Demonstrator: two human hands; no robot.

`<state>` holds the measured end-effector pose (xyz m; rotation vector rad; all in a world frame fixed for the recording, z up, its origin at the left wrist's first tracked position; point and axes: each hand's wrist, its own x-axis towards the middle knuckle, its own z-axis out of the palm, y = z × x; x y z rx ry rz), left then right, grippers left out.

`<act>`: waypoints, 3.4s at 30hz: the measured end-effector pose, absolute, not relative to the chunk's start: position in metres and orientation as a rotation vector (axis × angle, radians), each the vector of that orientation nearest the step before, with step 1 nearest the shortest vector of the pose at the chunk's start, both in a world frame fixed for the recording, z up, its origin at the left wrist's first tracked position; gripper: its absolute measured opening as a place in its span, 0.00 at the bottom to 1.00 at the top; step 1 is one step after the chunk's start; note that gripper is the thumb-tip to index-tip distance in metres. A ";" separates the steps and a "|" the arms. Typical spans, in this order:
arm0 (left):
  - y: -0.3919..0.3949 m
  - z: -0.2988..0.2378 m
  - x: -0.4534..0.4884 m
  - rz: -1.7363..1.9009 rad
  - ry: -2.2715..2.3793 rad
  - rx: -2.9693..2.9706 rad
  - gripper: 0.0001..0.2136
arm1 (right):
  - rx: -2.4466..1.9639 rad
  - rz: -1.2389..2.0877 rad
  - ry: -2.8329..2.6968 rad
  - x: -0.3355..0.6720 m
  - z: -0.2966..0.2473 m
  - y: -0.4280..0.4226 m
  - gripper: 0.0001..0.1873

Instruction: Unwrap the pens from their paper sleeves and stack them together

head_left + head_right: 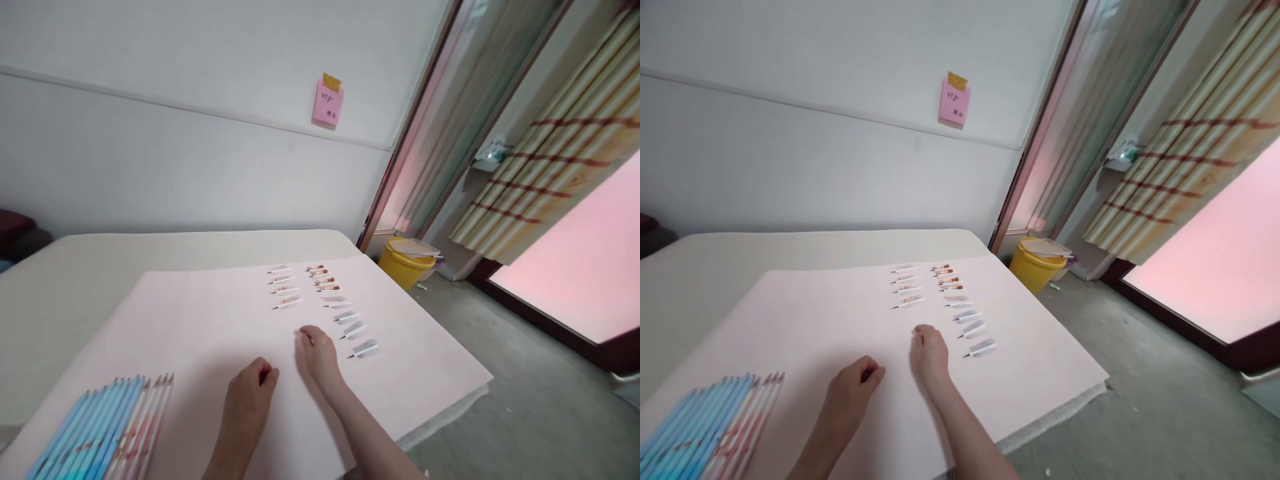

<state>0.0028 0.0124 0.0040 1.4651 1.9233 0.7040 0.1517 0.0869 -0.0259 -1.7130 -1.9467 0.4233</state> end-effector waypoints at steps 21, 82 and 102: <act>0.016 0.001 0.005 0.671 1.875 1.434 0.10 | -1.709 -0.011 -2.490 0.137 -0.032 0.182 0.13; 0.024 -0.029 0.005 1.396 0.943 -0.241 0.02 | -1.566 -0.099 -2.539 0.132 -0.042 0.171 0.18; 0.026 -0.030 0.002 1.382 1.013 -0.202 0.06 | -1.703 0.042 -2.448 0.144 -0.020 0.137 0.11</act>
